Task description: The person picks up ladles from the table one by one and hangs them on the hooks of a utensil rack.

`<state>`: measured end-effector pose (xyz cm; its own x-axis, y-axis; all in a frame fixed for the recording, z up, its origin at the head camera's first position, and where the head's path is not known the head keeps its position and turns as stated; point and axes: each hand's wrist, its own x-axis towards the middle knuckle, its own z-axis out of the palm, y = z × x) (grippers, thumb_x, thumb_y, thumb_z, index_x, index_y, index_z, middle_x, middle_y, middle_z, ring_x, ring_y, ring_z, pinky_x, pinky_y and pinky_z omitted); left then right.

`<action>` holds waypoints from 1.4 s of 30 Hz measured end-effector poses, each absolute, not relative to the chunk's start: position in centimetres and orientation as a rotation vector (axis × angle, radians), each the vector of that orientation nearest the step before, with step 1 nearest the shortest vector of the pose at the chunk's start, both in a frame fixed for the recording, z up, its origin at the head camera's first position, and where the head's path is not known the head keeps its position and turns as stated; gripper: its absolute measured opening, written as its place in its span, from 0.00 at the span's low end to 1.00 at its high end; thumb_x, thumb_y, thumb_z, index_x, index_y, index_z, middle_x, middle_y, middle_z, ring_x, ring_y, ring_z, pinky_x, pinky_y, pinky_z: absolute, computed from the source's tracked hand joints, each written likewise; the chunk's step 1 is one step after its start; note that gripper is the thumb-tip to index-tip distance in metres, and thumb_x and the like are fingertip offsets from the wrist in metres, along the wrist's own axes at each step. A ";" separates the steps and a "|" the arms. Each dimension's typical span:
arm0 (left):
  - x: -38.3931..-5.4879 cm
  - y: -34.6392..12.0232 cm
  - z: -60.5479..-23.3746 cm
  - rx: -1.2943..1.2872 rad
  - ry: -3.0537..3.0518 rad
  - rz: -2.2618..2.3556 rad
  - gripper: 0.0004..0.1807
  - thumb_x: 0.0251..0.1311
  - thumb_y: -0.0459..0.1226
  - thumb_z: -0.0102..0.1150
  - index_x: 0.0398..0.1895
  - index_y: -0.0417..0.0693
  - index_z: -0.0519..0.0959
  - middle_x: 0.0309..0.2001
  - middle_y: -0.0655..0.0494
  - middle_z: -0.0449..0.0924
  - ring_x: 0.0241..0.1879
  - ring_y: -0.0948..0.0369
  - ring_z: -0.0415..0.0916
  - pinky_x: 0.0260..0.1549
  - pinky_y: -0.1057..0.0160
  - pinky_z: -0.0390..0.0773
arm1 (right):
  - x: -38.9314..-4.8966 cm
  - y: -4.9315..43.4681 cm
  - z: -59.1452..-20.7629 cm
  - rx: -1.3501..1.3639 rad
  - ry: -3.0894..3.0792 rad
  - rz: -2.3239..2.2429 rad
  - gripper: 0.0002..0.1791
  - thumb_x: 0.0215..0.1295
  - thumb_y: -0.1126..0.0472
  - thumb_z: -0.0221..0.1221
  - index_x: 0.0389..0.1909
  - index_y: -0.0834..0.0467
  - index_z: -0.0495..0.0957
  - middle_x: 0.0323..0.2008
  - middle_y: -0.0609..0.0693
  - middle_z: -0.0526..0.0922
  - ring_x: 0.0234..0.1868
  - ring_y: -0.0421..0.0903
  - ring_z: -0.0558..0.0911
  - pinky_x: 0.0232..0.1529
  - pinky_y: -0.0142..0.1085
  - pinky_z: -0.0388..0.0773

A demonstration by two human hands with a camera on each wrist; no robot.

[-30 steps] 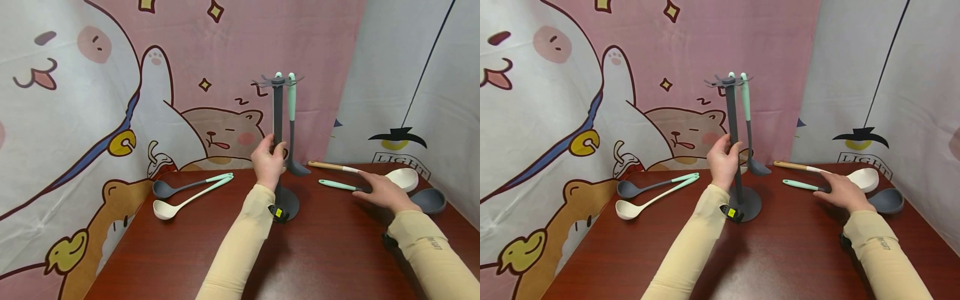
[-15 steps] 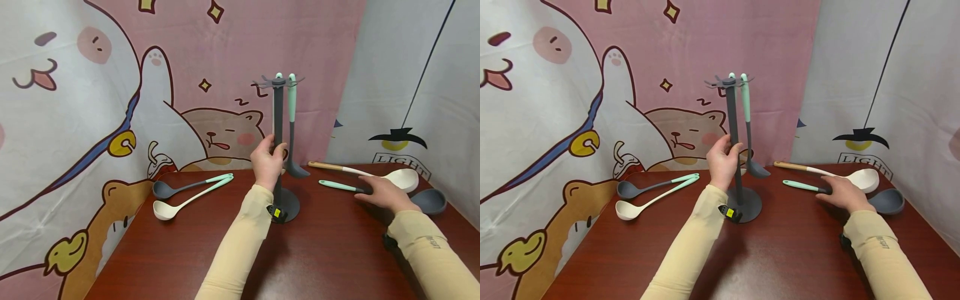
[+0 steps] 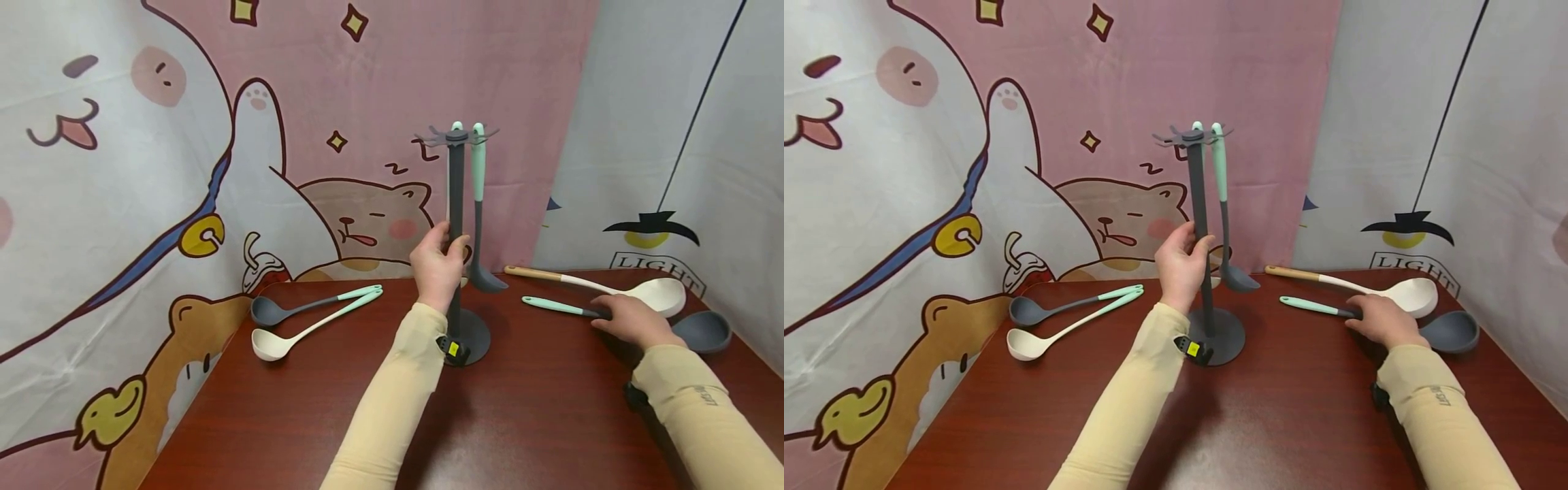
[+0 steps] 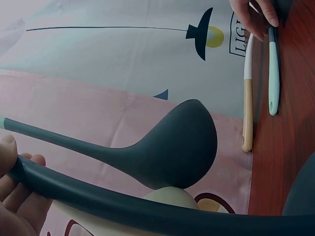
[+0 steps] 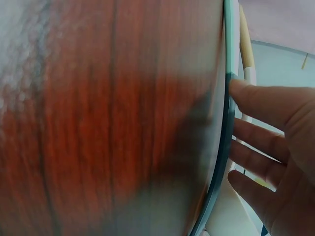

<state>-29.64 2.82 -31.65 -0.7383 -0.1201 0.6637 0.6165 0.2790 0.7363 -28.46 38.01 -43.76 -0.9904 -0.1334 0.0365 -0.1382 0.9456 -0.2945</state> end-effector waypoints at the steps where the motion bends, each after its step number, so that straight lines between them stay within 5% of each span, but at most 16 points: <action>1: -29.7 2.8 -31.7 -0.445 -1.923 -1.519 0.09 0.61 0.33 0.67 0.45 0.42 0.83 0.33 0.53 0.86 0.27 0.66 0.80 0.27 0.72 0.79 | -28.4 38.0 -43.7 0.210 -3.086 0.465 0.27 0.58 0.59 0.69 0.53 0.71 0.77 0.48 0.71 0.79 0.49 0.68 0.78 0.49 0.66 0.71; 42: -29.7 2.8 -31.8 -0.450 -1.914 -1.538 0.10 0.61 0.33 0.67 0.46 0.43 0.83 0.34 0.53 0.86 0.28 0.66 0.81 0.27 0.70 0.80 | -28.7 38.4 -44.0 -0.025 -3.179 0.511 0.05 0.61 0.70 0.62 0.37 0.66 0.78 0.30 0.58 0.79 0.31 0.54 0.75 0.31 0.53 0.74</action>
<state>-29.72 2.85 -31.83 -0.7401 -0.1221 0.6613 0.6195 0.2586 0.7411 -28.72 38.40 -43.95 -0.9968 0.0030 -0.0794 0.0277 0.9496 -0.3121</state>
